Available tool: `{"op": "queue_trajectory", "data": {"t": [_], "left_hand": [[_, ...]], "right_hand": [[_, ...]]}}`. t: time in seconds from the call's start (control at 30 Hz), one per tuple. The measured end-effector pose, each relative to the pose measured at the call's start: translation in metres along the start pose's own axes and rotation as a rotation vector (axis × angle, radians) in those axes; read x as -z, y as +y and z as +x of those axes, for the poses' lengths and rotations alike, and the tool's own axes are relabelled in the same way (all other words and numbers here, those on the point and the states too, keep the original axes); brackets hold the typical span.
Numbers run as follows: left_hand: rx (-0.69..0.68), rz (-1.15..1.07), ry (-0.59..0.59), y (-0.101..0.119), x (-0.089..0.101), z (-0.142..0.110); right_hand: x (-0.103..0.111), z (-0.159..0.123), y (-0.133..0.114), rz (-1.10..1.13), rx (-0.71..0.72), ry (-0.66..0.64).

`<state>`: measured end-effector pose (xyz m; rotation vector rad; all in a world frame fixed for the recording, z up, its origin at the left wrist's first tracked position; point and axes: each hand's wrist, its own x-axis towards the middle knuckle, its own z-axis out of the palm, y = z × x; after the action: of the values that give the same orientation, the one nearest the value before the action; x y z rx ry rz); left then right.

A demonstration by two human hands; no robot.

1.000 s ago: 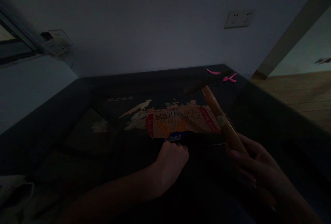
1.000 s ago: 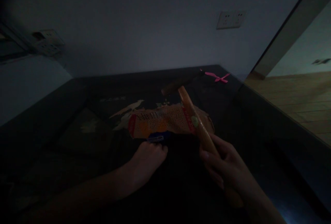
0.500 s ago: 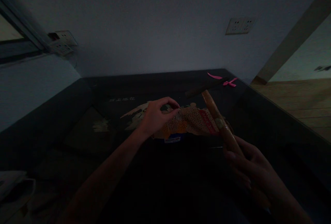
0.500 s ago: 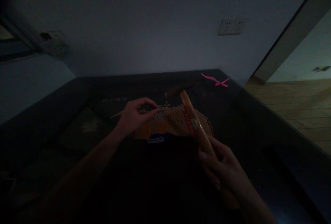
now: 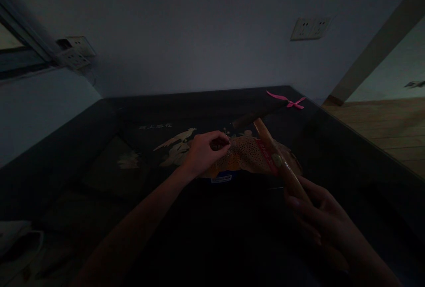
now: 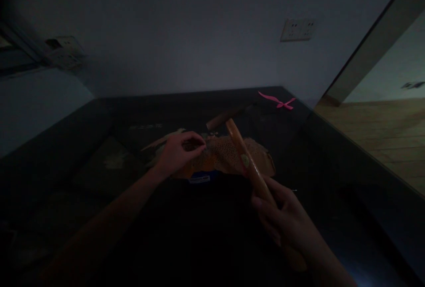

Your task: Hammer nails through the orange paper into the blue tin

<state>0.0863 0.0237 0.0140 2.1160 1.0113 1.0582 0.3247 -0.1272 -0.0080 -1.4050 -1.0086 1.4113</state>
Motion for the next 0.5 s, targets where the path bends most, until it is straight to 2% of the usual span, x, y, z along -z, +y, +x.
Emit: {"op": "queue_trajectory", "data": {"t": [0.17, 0.3, 0.5], "left_hand": [[0.004, -0.010, -0.014, -0.004, -0.002, 0.000], [-0.019, 0.020, -0.011, -0.005, -0.001, -0.001], [0.009, 0.018, -0.024, -0.005, -0.001, -0.001]], "right_hand": [[-0.007, -0.001, -0.004, 0.000, 0.004, 0.005], [-0.014, -0.003, -0.007, 0.007, 0.019, 0.058], [-0.011, 0.001, -0.004, -0.057, 0.027, 0.014]]}}
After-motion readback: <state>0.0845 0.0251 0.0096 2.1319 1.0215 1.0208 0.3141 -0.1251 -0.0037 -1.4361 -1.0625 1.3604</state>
